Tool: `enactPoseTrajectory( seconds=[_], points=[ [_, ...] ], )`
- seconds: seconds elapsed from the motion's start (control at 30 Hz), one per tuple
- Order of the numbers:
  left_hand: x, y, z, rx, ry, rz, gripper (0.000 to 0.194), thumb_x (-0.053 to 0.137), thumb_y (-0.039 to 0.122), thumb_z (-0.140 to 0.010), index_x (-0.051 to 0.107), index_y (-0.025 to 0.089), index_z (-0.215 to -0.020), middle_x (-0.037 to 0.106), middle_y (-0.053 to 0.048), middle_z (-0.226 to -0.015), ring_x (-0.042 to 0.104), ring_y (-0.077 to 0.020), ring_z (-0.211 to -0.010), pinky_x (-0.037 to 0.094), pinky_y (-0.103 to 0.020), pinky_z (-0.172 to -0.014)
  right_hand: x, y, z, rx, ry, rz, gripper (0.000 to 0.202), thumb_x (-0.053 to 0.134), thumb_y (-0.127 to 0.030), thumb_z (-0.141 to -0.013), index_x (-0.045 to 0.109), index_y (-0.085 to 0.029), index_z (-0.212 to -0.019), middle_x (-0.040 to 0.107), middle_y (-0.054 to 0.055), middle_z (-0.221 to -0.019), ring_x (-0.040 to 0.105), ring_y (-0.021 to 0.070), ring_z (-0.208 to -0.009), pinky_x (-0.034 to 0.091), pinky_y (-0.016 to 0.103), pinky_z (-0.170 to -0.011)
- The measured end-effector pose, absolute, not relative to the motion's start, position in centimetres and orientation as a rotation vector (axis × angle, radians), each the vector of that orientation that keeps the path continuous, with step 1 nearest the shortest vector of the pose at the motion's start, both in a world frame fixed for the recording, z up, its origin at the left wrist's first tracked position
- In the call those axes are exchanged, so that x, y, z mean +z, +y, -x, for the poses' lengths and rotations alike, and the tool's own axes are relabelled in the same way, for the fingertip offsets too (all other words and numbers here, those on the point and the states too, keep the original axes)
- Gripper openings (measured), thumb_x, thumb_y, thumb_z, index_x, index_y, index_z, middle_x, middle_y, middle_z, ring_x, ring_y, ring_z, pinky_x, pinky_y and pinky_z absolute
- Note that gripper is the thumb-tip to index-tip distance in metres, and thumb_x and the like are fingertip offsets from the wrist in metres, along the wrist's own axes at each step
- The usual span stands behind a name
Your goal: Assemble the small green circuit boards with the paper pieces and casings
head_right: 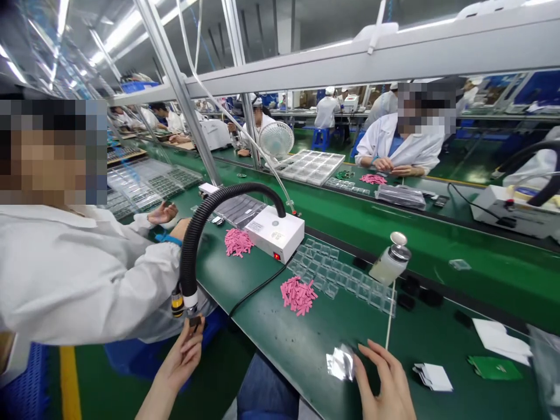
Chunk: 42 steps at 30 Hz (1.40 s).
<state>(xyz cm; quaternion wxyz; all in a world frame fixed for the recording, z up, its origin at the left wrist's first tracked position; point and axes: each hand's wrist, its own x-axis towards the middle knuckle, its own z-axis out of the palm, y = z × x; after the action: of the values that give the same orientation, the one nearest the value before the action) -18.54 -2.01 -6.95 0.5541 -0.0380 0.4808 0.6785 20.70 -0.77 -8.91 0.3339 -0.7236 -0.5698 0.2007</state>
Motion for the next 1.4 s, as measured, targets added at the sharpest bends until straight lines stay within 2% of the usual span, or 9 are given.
enactPoseTrajectory(
  seconds=[0.17, 0.3, 0.47, 0.53, 0.7, 0.87, 1.03, 1.2, 1.4],
  points=[
    [-7.1, -2.2, 19.5, 1.479, 1.461, -0.178, 0.015, 0.053, 0.021, -0.087, 0.065, 0.013, -0.091, 0.067, -0.008, -0.082, 0.024, 0.0023, -0.033, 0.016, -0.011, -0.027, -9.4, -1.0, -21.0, 0.578, -1.484, 1.892, 0.035, 0.053, -0.054, -0.08, 0.068, -0.026, -0.096, 0.06, 0.009, -0.118, 0.065, 0.0288, -0.094, 0.051, 0.022, -0.038],
    [-6.4, -2.4, 20.4, 1.285, 1.795, -0.47, 0.036, 0.08, 0.03, -0.059, 0.069, 0.011, -0.087, 0.067, -0.005, -0.065, 0.031, -0.0036, -0.033, 0.019, -0.018, -0.03, -9.3, -1.0, -20.6, 0.596, -1.518, 1.847, 0.035, 0.053, -0.054, -0.08, 0.069, -0.026, -0.093, 0.062, 0.01, -0.114, 0.066, 0.0291, -0.092, 0.05, 0.021, -0.036],
    [-4.8, -1.5, 20.8, 1.105, 2.093, -0.812, 0.03, 0.082, 0.035, -0.048, 0.072, 0.02, -0.072, 0.066, -0.003, -0.059, 0.06, -0.0249, -0.062, 0.038, -0.028, -0.051, -9.3, -1.0, -20.0, 0.47, -1.601, 1.755, 0.033, 0.051, -0.052, -0.083, 0.067, -0.025, -0.093, 0.062, 0.01, -0.114, 0.066, 0.0273, -0.092, 0.05, 0.021, -0.039],
    [-4.4, -1.2, 20.6, 1.049, 2.176, -0.904, 0.027, 0.08, 0.037, -0.049, 0.071, 0.022, -0.07, 0.067, -0.004, -0.063, 0.062, -0.0312, -0.075, 0.04, -0.03, -0.059, -9.4, -1.1, -20.0, 0.414, -1.643, 1.722, 0.033, 0.05, -0.052, -0.085, 0.067, -0.025, -0.092, 0.063, 0.009, -0.113, 0.066, 0.0272, -0.093, 0.052, 0.022, -0.044],
    [-4.4, -1.4, 20.5, 0.986, 2.26, -0.956, 0.025, 0.078, 0.04, -0.051, 0.071, 0.024, -0.07, 0.068, -0.006, -0.067, 0.063, -0.0352, -0.08, 0.04, -0.031, -0.061, -9.2, -1.5, -19.8, 0.411, -1.701, 1.702, 0.034, 0.048, -0.053, -0.086, 0.066, -0.025, -0.094, 0.066, 0.009, -0.109, 0.067, 0.0257, -0.091, 0.051, 0.022, -0.045],
    [-4.9, -1.6, 20.9, 1.12, 2.127, -0.793, 0.031, 0.081, 0.037, -0.05, 0.071, 0.02, -0.074, 0.065, -0.004, -0.064, 0.06, -0.0248, -0.064, 0.037, -0.026, -0.049, -8.4, -1.6, -19.2, 0.428, -1.698, 1.683, 0.036, 0.046, -0.054, -0.088, 0.066, -0.025, -0.092, 0.067, 0.008, -0.106, 0.067, 0.0234, -0.089, 0.051, 0.021, -0.046],
    [-6.9, -1.3, 19.9, 1.327, 1.785, -0.46, 0.027, 0.074, 0.036, -0.065, 0.064, 0.013, -0.075, 0.06, -0.002, -0.061, 0.029, -0.0029, -0.034, 0.018, -0.017, -0.03, -8.1, -1.6, -19.0, 0.404, -1.719, 1.656, 0.037, 0.045, -0.054, -0.088, 0.066, -0.024, -0.09, 0.068, 0.009, -0.102, 0.068, 0.0233, -0.086, 0.051, 0.022, -0.049],
    [-7.7, -0.5, 18.7, 1.478, 1.46, -0.208, 0.013, 0.058, 0.023, -0.081, 0.058, 0.013, -0.073, 0.057, -0.002, -0.064, 0.027, -0.0006, -0.034, 0.018, -0.011, -0.026, -8.4, -1.7, -19.1, 0.385, -1.731, 1.675, 0.036, 0.045, -0.054, -0.088, 0.066, -0.025, -0.092, 0.069, 0.008, -0.102, 0.068, 0.0226, -0.085, 0.052, 0.021, -0.051],
    [-7.0, -0.2, 18.8, 1.57, 1.295, -0.119, 0.021, 0.043, 0.014, -0.089, 0.057, 0.012, -0.073, 0.059, -0.005, -0.076, 0.031, 0.0001, -0.038, 0.023, -0.008, -0.027, -8.4, -1.9, -19.2, 0.375, -1.739, 1.699, 0.033, 0.046, -0.052, -0.088, 0.065, -0.025, -0.092, 0.069, 0.006, -0.102, 0.069, 0.0207, -0.085, 0.053, 0.018, -0.05]
  ],
)
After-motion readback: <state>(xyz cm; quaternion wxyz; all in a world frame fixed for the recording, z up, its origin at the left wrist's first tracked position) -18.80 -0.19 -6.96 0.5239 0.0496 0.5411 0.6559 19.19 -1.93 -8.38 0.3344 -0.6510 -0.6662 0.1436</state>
